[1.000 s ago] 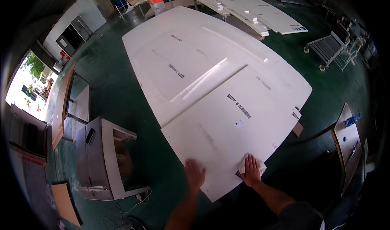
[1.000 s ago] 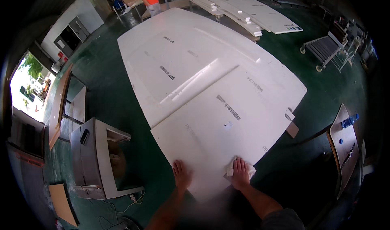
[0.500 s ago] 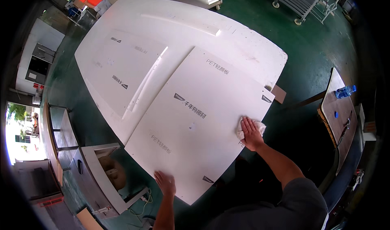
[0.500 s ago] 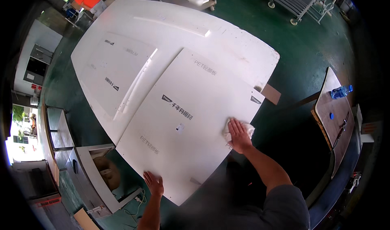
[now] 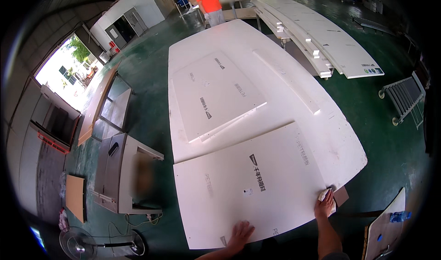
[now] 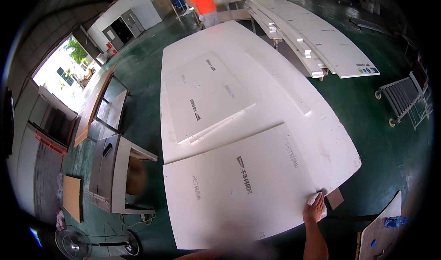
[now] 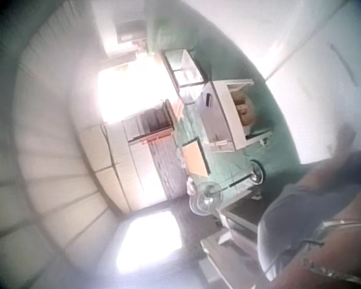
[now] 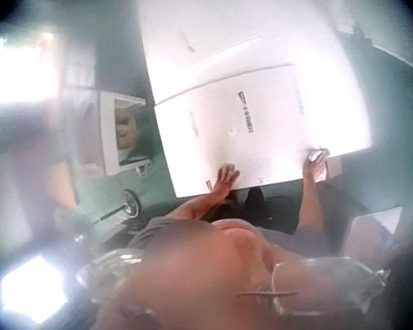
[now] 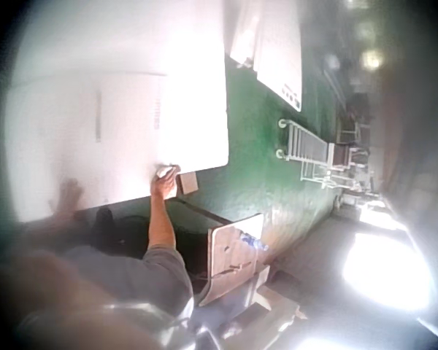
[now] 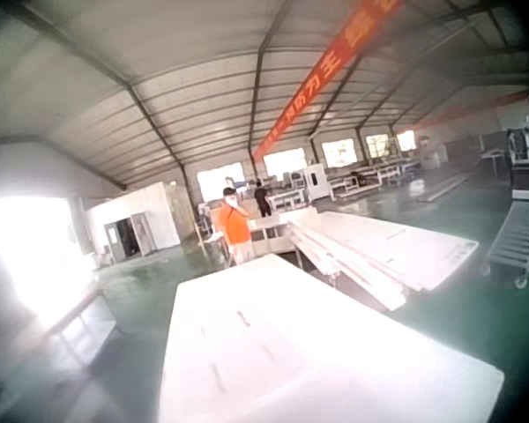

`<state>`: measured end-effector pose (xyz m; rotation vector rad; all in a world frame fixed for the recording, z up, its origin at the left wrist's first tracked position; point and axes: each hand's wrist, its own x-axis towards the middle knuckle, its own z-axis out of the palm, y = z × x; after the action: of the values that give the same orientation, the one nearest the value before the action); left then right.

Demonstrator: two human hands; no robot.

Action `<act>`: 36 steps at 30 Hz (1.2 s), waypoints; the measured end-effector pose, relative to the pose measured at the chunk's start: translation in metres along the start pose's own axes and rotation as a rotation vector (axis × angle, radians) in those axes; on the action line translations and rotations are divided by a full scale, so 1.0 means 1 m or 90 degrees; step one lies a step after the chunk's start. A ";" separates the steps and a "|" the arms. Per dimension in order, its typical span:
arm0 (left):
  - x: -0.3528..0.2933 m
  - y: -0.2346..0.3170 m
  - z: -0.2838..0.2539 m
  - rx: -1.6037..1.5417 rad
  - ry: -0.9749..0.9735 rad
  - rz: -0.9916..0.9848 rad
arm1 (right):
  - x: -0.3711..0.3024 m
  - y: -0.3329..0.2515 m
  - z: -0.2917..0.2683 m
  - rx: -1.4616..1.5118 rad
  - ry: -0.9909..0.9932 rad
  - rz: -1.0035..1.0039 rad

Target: The person wipes the surfaces of several large white panels with a cloth, moving from one panel to the next. They occasionally flip panels over to clean the other side and stack them after cleaning.

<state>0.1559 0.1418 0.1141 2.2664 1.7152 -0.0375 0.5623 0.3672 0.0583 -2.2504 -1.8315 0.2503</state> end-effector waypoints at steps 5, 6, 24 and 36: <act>-0.074 -0.018 0.069 -0.130 0.027 -0.057 | -0.059 -0.001 -0.016 0.148 -0.187 0.161; -0.065 -0.020 0.061 -0.123 -0.009 -0.034 | -0.055 0.029 -0.014 0.240 -0.228 0.234; -0.028 -0.126 -0.512 -0.197 0.203 -0.038 | -0.011 -0.066 -0.218 1.186 -0.149 0.127; 0.212 -0.231 -0.546 0.172 0.305 -0.188 | -0.048 -0.038 0.021 1.112 -0.258 0.269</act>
<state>-0.0874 0.5337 0.5428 2.3143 2.4145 0.2435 0.5106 0.3291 0.0480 -1.1427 -0.4622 1.6245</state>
